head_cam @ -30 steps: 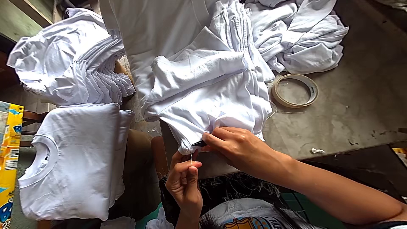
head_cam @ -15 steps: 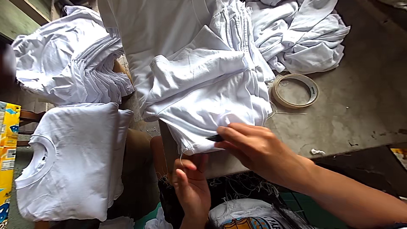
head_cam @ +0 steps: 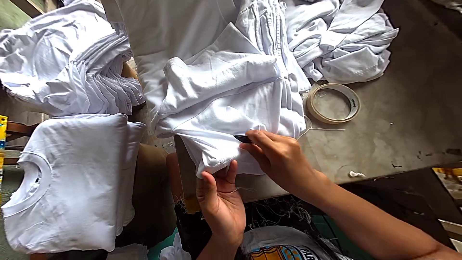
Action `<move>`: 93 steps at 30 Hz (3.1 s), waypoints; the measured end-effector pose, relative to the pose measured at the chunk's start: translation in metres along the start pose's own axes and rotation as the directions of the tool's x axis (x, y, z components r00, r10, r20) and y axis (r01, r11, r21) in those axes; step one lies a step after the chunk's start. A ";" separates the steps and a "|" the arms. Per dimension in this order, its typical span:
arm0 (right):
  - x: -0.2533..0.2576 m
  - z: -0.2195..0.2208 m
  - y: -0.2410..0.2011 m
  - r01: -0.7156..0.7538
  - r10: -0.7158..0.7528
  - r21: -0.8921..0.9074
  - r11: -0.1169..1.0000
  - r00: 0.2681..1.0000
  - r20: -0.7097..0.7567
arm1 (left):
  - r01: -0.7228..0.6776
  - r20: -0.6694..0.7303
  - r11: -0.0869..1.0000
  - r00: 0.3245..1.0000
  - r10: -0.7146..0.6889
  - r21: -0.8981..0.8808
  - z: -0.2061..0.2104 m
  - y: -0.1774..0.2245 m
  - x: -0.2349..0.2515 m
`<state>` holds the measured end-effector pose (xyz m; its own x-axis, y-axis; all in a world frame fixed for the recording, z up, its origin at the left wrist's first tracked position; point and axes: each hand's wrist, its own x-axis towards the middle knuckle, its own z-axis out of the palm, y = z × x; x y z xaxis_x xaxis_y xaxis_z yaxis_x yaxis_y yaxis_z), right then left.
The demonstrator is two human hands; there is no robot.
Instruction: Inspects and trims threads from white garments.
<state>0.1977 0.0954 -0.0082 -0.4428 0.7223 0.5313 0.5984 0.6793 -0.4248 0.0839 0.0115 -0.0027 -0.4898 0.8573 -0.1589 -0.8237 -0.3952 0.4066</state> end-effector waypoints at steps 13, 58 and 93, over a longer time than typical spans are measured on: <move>-0.019 -0.005 -0.034 -0.100 0.089 0.228 0.969 0.994 0.055 | -0.226 0.104 0.914 0.974 0.203 0.337 -0.011 -0.012 0.005; -0.022 -0.003 -0.031 -0.095 0.066 0.227 0.969 0.989 0.129 | -0.255 0.170 0.876 0.965 0.201 0.409 -0.022 -0.013 0.003; -0.002 0.016 -0.016 0.036 0.019 0.397 0.917 0.991 -0.135 | -0.265 0.190 0.870 0.961 0.201 0.417 -0.028 -0.014 0.006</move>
<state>0.1786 0.0851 -0.0142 -0.3374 0.7110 0.6169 0.2677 0.7008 -0.6612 0.0843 0.0134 -0.0346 -0.5819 0.8071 0.1004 -0.4675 -0.4329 0.7708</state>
